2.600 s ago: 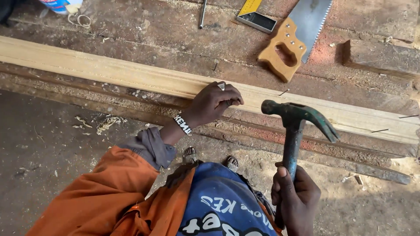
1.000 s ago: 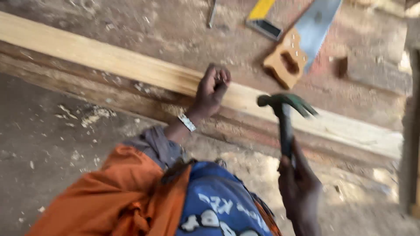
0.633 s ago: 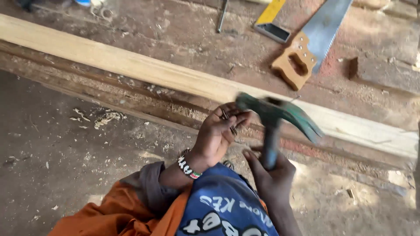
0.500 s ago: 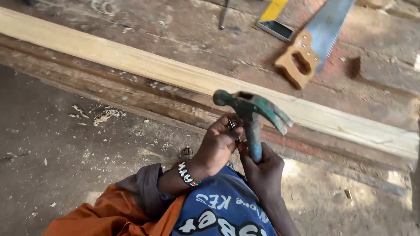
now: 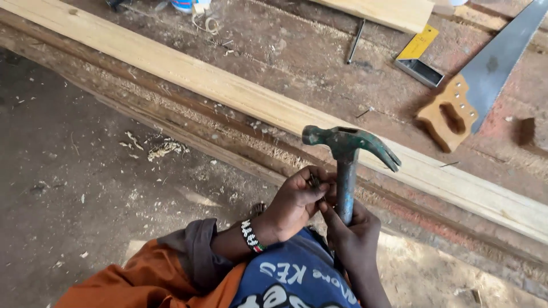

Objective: Hammering nails into a wooden plank and applying wood filler or glue to the surface.

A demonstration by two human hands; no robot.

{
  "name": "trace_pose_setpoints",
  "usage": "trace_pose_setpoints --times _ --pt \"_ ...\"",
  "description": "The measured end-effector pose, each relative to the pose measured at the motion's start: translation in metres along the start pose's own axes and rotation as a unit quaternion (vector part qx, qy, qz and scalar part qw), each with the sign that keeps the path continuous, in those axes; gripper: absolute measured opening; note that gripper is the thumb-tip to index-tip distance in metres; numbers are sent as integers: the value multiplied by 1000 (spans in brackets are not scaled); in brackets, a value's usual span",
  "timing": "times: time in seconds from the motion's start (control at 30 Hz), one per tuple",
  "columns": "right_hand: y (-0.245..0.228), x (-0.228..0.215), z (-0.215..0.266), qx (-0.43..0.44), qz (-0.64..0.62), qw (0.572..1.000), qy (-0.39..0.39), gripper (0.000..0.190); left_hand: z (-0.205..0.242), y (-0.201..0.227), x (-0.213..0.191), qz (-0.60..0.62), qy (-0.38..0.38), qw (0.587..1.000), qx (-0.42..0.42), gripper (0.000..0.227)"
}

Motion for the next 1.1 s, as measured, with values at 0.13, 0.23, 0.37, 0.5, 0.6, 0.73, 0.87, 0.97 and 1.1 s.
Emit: trace_pose_setpoints --times 0.13,0.23,0.37,0.5,0.6,0.73,0.87,0.97,1.1 --pt "2 6 4 37 100 994 21 14 2 5 -7 -41 72 995 -46 23" --pt "5 13 -6 42 -53 998 17 17 -4 16 -4 5 74 994 -84 19" --pt "3 12 -28 38 -72 997 -11 17 -15 23 -1 14 65 996 -62 12" --pt "6 11 -49 72 -51 996 -27 18 -23 37 0 -128 84 988 -24 9" --pt "-2 5 -68 67 -20 996 -56 26 -28 66 4 -382 67 922 -1 15" --pt "-7 3 -79 29 -7 993 -111 27 -28 101 17 -548 -73 831 -62 34" --pt "-7 4 -80 57 13 997 -58 20 -42 107 4 -578 -131 802 -71 26" --pt "-12 3 -70 28 -48 998 -32 26 -57 138 -9 -623 -158 763 61 15" --pt "-41 14 -49 11 -81 996 44 36 -105 198 -39 -596 -79 783 161 22"
Point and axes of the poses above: each hand's wrist, its own z-axis away from the middle knuckle, its own x-axis out of the palm, y = z × x, the point moved 1 cm from there along -z, towards the middle knuckle, and after that the axes turned 4 degrees about -x, right-handed, at the moved point
